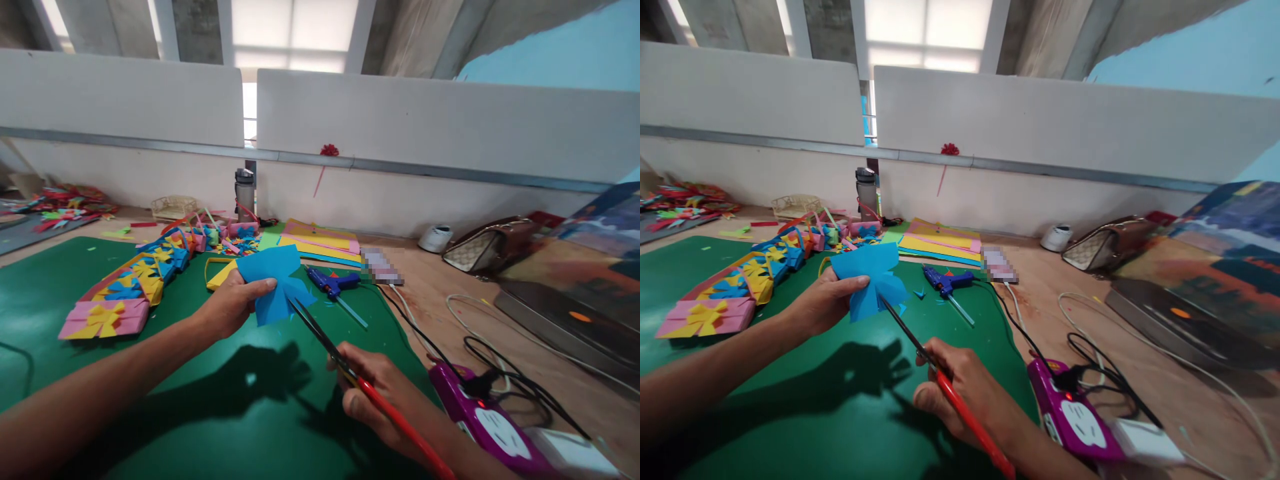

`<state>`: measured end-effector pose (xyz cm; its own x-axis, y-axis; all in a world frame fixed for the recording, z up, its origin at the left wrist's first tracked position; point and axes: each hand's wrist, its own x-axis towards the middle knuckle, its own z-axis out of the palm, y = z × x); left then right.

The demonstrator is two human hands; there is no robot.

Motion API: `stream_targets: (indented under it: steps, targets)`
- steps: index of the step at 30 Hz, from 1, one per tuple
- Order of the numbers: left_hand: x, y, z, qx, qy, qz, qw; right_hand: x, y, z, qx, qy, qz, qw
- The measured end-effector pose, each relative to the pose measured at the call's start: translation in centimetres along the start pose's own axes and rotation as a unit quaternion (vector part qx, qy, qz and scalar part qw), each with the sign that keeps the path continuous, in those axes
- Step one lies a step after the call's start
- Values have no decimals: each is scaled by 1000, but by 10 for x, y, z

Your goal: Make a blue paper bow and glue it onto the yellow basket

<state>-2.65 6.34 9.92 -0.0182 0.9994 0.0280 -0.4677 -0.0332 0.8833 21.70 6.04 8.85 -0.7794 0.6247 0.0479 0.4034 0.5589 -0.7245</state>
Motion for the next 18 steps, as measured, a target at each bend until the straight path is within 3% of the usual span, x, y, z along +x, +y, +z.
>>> stream_targets:
  steps: [18]
  targets:
    - [-2,-2,3,0,23,29,999,1,-1,1,-8,17,12,1000]
